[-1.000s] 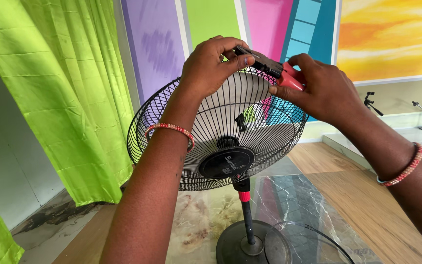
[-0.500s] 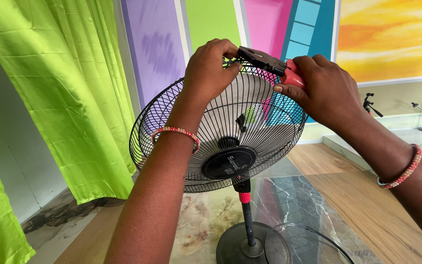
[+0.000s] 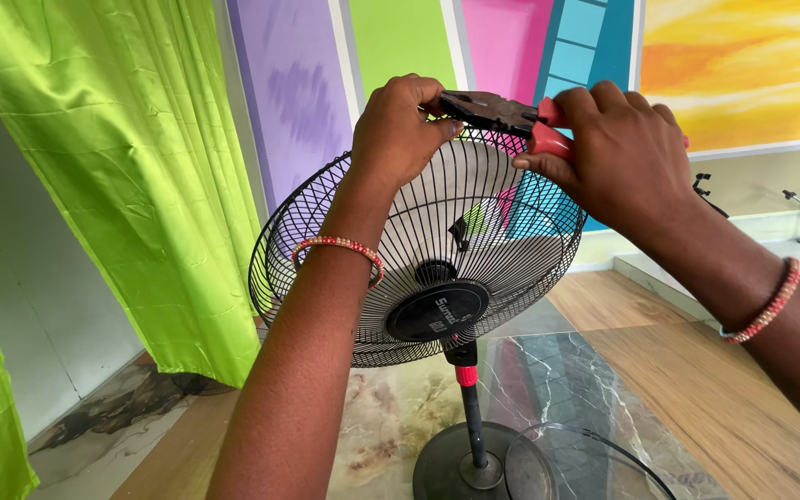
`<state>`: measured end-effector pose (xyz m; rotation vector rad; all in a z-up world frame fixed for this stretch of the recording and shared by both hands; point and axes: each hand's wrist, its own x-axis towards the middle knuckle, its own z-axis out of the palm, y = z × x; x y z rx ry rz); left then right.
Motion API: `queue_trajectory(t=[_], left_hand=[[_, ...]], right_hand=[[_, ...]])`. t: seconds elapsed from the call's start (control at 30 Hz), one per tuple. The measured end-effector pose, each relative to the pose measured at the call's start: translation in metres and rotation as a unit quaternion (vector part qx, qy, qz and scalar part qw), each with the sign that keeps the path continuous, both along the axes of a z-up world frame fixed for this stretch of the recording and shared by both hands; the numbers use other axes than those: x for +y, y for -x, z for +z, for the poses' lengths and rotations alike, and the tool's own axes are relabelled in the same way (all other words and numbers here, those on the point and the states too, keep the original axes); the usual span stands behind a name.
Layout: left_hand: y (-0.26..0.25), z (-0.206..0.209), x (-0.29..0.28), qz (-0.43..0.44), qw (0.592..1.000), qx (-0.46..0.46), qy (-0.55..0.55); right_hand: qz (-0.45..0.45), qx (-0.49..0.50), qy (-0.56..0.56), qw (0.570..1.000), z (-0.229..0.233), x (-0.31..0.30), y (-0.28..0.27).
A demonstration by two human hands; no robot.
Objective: The person removes the outer cage of a standing fan by hand, then uses pliers to cut and remove the wire ties securing the inner cage. The inner cage is then removed, leaving the fan blades exposed.
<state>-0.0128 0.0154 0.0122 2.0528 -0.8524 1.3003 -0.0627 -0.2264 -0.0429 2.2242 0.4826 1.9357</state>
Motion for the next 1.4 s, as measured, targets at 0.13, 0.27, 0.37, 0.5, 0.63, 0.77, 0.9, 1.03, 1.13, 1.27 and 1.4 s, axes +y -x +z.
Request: queue_trajectory(t=[0.13,0.27,0.37,0.5,0.63,0.77,0.9,1.03,1.13,1.27,1.4], left_hand=[[-0.002,0.005,-0.001,0.024,1.000,0.002,-0.014],[-0.003,0.004,-0.002,0.007,1.000,0.014,0.010],[-0.005,0.006,0.002,0.001,1.000,0.014,-0.004],[-0.009,0.009,0.003,-0.013,0.997,0.071,0.003],[-0.010,0.013,-0.002,-0.002,0.998,0.055,-0.022],[-0.016,0.009,-0.004,0.033,0.997,0.045,-0.044],[-0.018,0.006,-0.009,0.014,0.999,0.029,-0.037],[-0.019,0.002,-0.013,-0.001,0.999,0.005,-0.032],[-0.017,0.002,-0.017,0.015,1.000,-0.016,-0.021],[-0.011,-0.002,-0.023,0.033,0.999,-0.028,-0.014],[-0.010,-0.004,-0.022,0.021,0.998,-0.040,-0.043]], right_hand=[[-0.006,0.062,-0.036,0.997,0.010,0.006,-0.005],[0.021,0.095,-0.071,0.993,0.011,0.008,-0.015],[0.037,0.086,-0.073,0.993,0.013,0.011,-0.026],[0.068,0.002,-0.054,0.996,0.005,0.013,-0.039],[0.154,0.030,-0.100,0.983,-0.007,0.015,-0.048],[0.157,0.083,-0.124,0.976,-0.007,0.011,-0.058],[0.143,0.114,-0.111,0.977,0.006,0.005,-0.061],[0.089,0.218,-0.128,0.963,0.020,-0.010,-0.056],[0.068,0.254,-0.121,0.957,0.030,-0.018,-0.051],[0.126,0.336,-0.139,0.923,0.043,-0.024,-0.045],[0.140,0.444,-0.164,0.869,0.055,-0.030,-0.033]])
